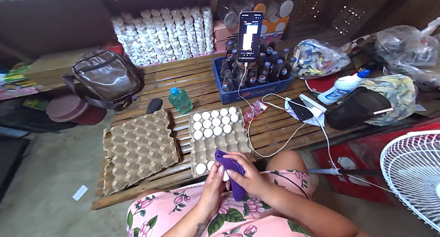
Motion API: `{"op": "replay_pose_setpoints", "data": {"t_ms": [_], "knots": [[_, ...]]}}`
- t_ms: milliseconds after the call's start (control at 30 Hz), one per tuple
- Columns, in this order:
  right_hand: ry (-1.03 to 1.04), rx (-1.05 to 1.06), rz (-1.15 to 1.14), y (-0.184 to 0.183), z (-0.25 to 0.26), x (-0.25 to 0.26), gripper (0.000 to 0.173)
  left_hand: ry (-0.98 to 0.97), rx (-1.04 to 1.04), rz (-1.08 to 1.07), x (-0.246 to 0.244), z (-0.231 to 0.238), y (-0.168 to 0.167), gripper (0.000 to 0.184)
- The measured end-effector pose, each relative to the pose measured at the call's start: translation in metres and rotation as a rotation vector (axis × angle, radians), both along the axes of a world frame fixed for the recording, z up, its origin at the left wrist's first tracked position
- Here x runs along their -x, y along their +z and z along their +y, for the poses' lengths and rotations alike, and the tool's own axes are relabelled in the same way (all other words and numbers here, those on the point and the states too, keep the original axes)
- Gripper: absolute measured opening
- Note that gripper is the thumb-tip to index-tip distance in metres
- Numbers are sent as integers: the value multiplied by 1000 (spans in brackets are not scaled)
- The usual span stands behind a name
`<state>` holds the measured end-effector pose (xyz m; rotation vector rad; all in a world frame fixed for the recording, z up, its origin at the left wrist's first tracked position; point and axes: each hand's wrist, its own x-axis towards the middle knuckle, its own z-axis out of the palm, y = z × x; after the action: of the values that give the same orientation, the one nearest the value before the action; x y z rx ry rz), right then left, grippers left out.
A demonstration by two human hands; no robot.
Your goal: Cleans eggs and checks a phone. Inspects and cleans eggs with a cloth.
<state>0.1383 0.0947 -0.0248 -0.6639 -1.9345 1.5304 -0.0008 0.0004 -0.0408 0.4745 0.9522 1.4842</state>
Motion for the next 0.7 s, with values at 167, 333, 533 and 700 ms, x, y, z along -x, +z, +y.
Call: {"op": "replay_pose_setpoints", "data": {"t_ms": [167, 333, 533, 700], "knots": [[11, -111, -23, -1, -4, 0, 45, 115, 62, -27, 0, 1, 0, 45], [21, -341, -45, -5, -6, 2, 42, 222, 158, -134, 0, 3, 0, 40], [5, -190, -109, 3, 0, 0, 44, 82, 151, -160, 0, 2, 4, 48], [11, -178, -94, 0, -3, 0, 44, 119, 175, -146, -2, 4, 4, 48]]}}
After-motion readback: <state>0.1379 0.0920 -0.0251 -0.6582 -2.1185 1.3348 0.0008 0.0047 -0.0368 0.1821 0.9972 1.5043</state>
